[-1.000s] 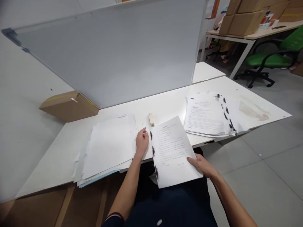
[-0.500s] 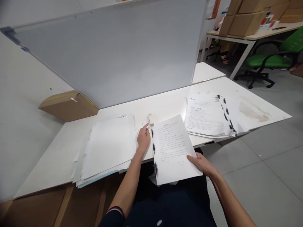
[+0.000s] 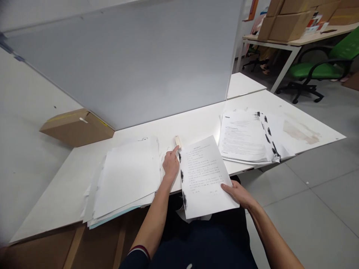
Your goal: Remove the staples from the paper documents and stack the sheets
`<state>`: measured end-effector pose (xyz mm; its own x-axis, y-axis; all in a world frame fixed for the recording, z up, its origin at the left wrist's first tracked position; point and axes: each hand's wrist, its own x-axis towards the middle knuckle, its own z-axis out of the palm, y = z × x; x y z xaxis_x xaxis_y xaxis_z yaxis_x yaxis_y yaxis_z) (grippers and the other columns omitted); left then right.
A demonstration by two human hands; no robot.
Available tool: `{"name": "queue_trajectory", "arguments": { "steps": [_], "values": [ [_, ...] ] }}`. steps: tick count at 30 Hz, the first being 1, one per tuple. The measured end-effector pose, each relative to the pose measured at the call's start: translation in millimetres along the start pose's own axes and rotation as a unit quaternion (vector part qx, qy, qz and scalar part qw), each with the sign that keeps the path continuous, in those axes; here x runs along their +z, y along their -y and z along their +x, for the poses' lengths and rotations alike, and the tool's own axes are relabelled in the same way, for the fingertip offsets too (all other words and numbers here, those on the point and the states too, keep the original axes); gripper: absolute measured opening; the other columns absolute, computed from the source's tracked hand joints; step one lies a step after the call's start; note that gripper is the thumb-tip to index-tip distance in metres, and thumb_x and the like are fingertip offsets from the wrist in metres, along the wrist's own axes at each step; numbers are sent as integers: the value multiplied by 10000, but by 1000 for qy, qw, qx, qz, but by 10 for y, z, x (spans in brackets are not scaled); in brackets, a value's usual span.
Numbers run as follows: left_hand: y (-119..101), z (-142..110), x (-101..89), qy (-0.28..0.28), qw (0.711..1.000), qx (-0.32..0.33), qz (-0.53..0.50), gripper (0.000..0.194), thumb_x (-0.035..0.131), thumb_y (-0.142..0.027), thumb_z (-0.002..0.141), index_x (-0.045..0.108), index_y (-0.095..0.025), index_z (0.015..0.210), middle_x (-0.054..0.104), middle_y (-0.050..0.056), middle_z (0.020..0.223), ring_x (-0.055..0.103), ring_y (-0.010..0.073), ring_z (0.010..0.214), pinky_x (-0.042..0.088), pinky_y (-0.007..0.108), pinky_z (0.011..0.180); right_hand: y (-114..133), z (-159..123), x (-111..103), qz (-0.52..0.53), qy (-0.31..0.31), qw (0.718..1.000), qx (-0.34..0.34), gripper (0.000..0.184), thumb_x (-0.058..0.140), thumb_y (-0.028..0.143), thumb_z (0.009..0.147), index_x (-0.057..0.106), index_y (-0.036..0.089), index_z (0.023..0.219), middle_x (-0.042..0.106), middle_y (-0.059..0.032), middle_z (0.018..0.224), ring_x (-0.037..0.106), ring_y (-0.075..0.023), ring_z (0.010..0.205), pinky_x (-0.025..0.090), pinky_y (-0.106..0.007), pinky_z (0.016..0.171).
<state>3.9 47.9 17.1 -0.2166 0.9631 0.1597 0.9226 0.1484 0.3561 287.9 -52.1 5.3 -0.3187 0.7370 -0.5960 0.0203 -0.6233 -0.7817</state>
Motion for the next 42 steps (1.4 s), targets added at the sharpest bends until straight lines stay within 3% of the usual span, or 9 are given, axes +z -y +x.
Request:
{"name": "queue_trajectory", "arguments": {
  "steps": [16,20,24,29,35,39,42],
  "values": [
    [44,-19,63,-22,999,24,32,538,376,-84,852,425,-359,1311,539,54,1010,504,176,898,415,264,709,162,-125,53,-52,-7,999,-15,483,604,468,766,639,109,1088,706,-119,971,666,-264,861,534,-316,704],
    [37,-27,40,-29,999,30,25,553,350,-115,865,322,-313,1381,556,68,980,512,191,902,422,279,715,227,-217,-5,-62,-39,997,-31,480,612,470,757,647,107,1069,712,-120,936,669,-273,833,540,-327,684],
    [17,-46,15,-47,998,28,-1,530,298,-127,877,299,-239,1395,582,84,940,523,210,919,427,319,784,390,-244,-252,-53,-136,987,-60,420,634,436,742,660,107,1002,716,-128,867,670,-281,783,548,-352,670],
    [15,-63,24,-54,998,37,-2,505,296,-136,878,329,-193,1379,593,102,958,527,220,953,425,324,812,856,-141,-699,-34,-300,949,-94,375,650,344,724,633,102,1010,700,-161,917,663,-270,764,548,-353,643],
    [45,-110,57,-65,995,70,-9,495,293,-107,871,359,-145,1360,602,114,959,528,219,930,415,340,848,1325,35,-1052,-187,-379,902,-86,437,558,330,792,562,55,1132,654,-210,1002,641,-198,731,479,-293,602],
    [59,-401,-45,-40,988,143,-46,465,305,-110,874,379,-113,1334,592,129,1062,513,207,999,405,355,902,1432,57,-1084,-292,-445,845,-47,540,609,337,743,542,1,1161,593,-316,1050,591,-321,911,429,-391,676],
    [162,-709,-253,-35,980,177,-83,391,323,-166,896,472,-159,1257,587,111,1124,502,194,1062,405,354,928,1413,-5,-1005,-344,-512,786,-41,658,600,304,757,411,-33,1290,478,-381,1181,444,-414,1134,353,-490,835]
  ]
}}
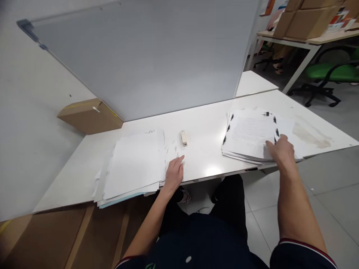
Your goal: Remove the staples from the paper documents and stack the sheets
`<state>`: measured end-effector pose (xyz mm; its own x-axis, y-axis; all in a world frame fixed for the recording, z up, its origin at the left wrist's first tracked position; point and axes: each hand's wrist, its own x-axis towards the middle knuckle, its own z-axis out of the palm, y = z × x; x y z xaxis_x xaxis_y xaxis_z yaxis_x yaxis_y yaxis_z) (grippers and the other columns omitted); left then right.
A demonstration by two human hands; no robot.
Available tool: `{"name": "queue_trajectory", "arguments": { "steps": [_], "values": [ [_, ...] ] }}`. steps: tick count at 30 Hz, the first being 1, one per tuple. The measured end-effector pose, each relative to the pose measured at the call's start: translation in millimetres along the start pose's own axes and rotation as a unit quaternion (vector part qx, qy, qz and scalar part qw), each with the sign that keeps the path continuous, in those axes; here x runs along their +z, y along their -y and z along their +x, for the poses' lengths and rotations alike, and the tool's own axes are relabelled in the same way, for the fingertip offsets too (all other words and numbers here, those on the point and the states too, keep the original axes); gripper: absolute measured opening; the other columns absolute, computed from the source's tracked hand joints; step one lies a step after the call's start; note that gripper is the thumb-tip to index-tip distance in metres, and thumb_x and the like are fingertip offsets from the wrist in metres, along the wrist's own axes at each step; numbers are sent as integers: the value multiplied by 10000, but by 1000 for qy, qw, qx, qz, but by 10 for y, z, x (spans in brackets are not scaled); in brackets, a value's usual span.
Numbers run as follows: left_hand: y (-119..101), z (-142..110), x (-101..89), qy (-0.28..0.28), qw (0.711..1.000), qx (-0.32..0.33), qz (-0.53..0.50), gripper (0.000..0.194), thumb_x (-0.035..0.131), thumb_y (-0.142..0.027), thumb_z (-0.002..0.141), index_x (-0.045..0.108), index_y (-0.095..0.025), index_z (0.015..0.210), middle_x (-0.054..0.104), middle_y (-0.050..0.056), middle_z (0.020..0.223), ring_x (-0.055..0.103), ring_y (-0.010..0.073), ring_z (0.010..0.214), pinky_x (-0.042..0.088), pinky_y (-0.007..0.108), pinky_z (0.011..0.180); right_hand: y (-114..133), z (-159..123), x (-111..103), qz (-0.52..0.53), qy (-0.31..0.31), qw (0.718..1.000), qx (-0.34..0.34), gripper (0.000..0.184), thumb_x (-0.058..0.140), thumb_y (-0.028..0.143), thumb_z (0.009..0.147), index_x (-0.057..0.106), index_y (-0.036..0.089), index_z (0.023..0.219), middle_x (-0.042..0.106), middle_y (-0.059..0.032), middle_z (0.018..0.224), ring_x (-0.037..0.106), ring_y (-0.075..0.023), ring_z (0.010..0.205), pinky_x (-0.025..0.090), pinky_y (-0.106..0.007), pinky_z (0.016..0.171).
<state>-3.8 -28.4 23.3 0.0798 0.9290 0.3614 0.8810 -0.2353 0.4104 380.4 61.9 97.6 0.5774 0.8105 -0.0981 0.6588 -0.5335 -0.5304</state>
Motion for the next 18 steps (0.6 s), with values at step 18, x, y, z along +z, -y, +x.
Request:
{"name": "queue_trajectory", "arguments": {
  "steps": [18],
  "values": [
    [555,-513,-631,35,962,-153,223,619,598,-433,737,433,-152,1264,465,168,1236,392,334,1168,376,483,939,504,-1746,1225,110,201,874,-429,311,382,309,903,559,192,1131,526,-124,1180,620,-182,759,508,-353,757]
  ]
}}
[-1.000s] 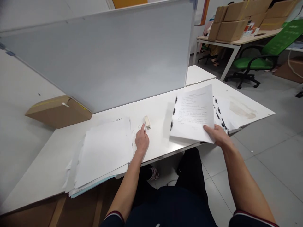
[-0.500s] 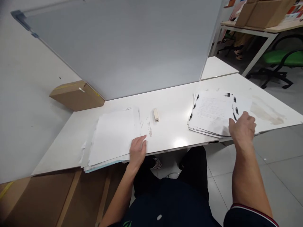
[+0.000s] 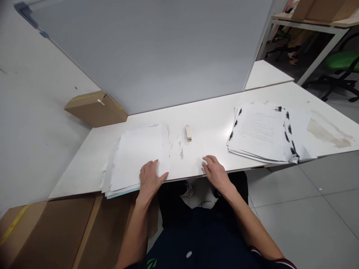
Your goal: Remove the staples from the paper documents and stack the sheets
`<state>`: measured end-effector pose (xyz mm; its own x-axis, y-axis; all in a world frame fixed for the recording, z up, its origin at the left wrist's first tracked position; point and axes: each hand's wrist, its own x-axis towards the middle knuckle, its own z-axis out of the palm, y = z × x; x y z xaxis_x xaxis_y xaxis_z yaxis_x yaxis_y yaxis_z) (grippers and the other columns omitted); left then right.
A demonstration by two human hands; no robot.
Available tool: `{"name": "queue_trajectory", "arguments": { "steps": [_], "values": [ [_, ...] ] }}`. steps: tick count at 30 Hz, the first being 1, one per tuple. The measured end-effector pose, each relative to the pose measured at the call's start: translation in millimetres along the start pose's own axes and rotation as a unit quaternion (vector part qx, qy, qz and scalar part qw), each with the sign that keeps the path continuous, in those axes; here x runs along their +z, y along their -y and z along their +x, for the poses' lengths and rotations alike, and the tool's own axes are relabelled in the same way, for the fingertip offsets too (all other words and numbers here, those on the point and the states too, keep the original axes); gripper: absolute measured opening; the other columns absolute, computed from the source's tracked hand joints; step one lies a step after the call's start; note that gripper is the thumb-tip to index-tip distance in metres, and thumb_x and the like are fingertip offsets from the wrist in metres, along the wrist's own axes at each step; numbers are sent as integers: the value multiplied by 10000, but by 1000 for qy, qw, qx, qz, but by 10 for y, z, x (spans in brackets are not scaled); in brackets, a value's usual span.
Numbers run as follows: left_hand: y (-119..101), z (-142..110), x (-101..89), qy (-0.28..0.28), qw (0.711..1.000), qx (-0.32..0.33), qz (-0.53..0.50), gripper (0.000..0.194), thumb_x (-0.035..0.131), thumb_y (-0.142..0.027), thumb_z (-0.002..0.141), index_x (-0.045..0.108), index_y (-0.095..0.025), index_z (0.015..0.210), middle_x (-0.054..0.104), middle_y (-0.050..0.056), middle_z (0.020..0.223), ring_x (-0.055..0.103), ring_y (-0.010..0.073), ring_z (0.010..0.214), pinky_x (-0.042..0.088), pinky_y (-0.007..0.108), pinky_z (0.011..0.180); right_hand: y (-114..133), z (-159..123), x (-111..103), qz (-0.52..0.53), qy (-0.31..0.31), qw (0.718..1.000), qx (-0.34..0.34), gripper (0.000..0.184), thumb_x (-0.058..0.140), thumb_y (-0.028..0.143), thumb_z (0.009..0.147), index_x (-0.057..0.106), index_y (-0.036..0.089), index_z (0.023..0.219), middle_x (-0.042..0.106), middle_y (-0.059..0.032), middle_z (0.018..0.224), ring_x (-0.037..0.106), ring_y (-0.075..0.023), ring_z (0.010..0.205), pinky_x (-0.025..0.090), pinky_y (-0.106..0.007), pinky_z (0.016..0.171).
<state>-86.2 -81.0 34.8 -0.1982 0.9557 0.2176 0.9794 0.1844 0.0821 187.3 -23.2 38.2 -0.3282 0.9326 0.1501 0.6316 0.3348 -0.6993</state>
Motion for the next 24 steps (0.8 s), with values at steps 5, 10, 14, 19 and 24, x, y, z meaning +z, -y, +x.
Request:
{"name": "queue_trajectory", "arguments": {
  "steps": [5,10,14,19,24],
  "values": [
    [95,-27,-45,-21,998,50,-14,388,472,-345,840,500,-154,1176,522,156,1155,444,293,1130,397,452,939,44,-49,109,-8,20,999,-32,287,372,274,907,572,216,1104,563,-110,1130,625,-202,820,505,-365,774],
    [208,-35,-81,1,996,81,-31,430,537,-406,809,522,-156,1159,531,146,1138,457,282,1118,414,421,945,-13,-65,136,-2,16,999,-34,265,383,265,903,576,215,1080,574,-102,1101,619,-201,834,504,-356,774],
    [318,1,-90,21,994,95,-40,441,593,-430,766,544,-201,1141,544,121,1164,463,278,1125,415,425,947,-19,-70,148,-6,17,999,-38,259,384,253,902,579,211,1067,575,-103,1090,614,-201,841,497,-361,792],
    [356,46,-170,24,990,90,-106,285,491,-395,840,594,-229,1047,594,79,1097,498,230,1060,410,372,937,-24,-60,152,-9,19,999,-40,251,393,247,895,590,208,1046,588,-102,1073,599,-217,896,490,-375,805],
    [240,44,-301,53,977,-16,-206,277,384,-341,872,577,-205,727,593,23,751,526,167,751,433,289,721,-53,-51,173,-16,16,999,-40,241,403,249,890,597,203,1027,592,-100,1070,578,-230,953,481,-372,820]
  ]
}}
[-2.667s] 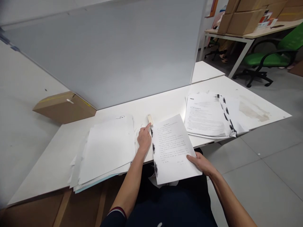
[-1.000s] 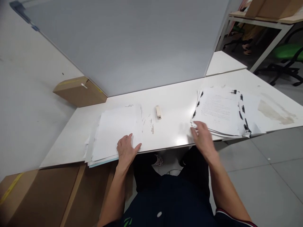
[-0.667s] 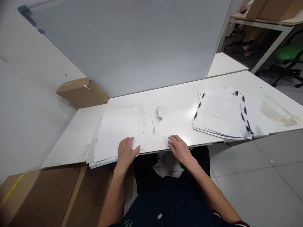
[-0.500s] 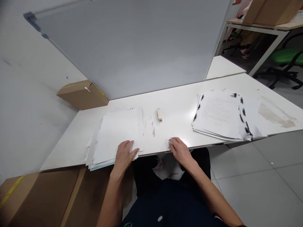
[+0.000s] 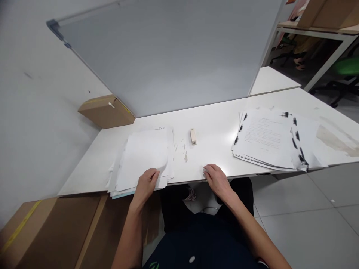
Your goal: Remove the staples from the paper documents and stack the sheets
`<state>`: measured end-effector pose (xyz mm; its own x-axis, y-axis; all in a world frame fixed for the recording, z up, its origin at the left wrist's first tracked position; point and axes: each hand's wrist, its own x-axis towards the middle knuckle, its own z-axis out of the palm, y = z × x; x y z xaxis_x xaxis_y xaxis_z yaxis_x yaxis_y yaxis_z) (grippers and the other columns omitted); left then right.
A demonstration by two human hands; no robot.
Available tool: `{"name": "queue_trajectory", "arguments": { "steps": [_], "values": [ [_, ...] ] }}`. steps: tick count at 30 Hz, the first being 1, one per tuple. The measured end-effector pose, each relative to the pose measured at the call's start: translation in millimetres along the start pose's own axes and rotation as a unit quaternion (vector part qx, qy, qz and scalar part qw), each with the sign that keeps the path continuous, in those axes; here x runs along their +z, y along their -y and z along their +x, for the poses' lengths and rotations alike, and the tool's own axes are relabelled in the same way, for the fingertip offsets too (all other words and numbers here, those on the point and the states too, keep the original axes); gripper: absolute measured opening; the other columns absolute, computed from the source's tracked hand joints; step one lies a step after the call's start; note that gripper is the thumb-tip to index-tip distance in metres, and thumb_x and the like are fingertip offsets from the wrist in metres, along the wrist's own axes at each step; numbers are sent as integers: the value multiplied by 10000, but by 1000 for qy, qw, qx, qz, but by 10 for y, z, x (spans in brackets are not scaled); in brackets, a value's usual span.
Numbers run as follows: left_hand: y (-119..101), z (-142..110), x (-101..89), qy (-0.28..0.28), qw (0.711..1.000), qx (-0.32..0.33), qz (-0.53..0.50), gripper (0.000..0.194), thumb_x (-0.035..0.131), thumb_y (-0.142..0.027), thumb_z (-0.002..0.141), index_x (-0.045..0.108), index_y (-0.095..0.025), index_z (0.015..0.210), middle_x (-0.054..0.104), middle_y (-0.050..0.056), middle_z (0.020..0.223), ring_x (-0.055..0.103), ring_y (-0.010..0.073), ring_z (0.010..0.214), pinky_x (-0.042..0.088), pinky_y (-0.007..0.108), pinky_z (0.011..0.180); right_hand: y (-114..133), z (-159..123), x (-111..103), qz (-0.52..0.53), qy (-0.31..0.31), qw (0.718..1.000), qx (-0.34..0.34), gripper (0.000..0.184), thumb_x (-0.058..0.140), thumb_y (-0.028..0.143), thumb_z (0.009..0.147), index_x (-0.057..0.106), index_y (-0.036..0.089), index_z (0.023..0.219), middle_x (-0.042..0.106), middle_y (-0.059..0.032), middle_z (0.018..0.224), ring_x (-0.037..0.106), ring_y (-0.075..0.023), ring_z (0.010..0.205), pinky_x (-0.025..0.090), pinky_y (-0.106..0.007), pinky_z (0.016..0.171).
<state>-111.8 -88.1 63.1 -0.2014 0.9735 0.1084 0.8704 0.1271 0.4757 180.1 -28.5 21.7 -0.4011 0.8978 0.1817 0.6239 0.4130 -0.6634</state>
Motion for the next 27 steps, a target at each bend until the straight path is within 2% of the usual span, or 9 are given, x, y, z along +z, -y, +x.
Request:
{"name": "queue_trajectory", "arguments": {
  "steps": [4,8,12,16,19,21,25,26,27],
  "values": [
    [-57,-8,12,-66,977,-133,-152,302,523,-427,781,498,-183,604,464,-35,580,425,106,567,355,226,551,-15,5,12,-4,2,1000,-3,241,406,252,890,598,189,1021,594,-109,1067,570,-236,958,475,-382,829],
    [-56,9,56,-114,935,-185,-279,389,646,-468,666,421,-175,543,329,-61,523,317,72,511,272,204,479,12,22,-1,-8,7,1000,3,243,403,258,894,593,189,1028,588,-105,1076,577,-231,951,478,-366,814],
    [-95,31,94,-139,911,-201,-333,407,699,-472,613,437,-166,555,336,-65,528,315,64,513,271,191,467,77,40,-10,9,20,1000,12,264,391,277,901,585,196,1060,573,-102,1112,613,-206,850,493,-344,755],
    [-182,18,88,-161,907,-182,-343,385,568,-473,758,453,-162,563,355,-60,519,335,66,510,299,188,473,151,42,7,63,25,998,17,275,398,320,900,588,204,1062,568,-103,1127,617,-188,775,488,-342,732],
    [-320,-51,61,-175,925,-130,-311,287,497,-394,832,574,-158,689,530,-24,638,484,96,629,400,205,584,237,37,5,153,39,986,55,288,439,390,883,599,206,1038,615,-93,1047,616,-196,777,480,-358,757],
    [-465,-133,70,-170,944,-59,-277,204,506,-313,840,616,-164,755,612,6,759,550,122,742,440,232,680,310,35,-7,273,71,953,111,345,447,456,871,596,200,1047,640,-92,1006,626,-202,794,488,-362,759],
    [-831,-344,250,-121,955,152,-226,101,541,-164,820,632,-181,780,648,22,775,574,135,781,462,267,729,429,47,2,532,145,805,219,494,400,573,851,557,180,1106,639,-112,1042,645,-199,782,519,-352,700],
    [-918,-394,324,-108,950,191,-222,94,550,-146,813,630,-182,782,649,22,754,572,134,767,466,271,719,441,50,17,556,153,783,232,492,419,577,840,566,174,1081,651,-107,1003,643,-196,755,520,-343,677],
    [-994,-439,401,-95,946,218,-220,87,557,-140,809,625,-180,772,646,22,731,567,133,750,469,272,703,443,53,36,563,151,777,239,472,454,568,827,581,166,1038,664,-96,943,637,-191,723,515,-330,656]
  ]
}}
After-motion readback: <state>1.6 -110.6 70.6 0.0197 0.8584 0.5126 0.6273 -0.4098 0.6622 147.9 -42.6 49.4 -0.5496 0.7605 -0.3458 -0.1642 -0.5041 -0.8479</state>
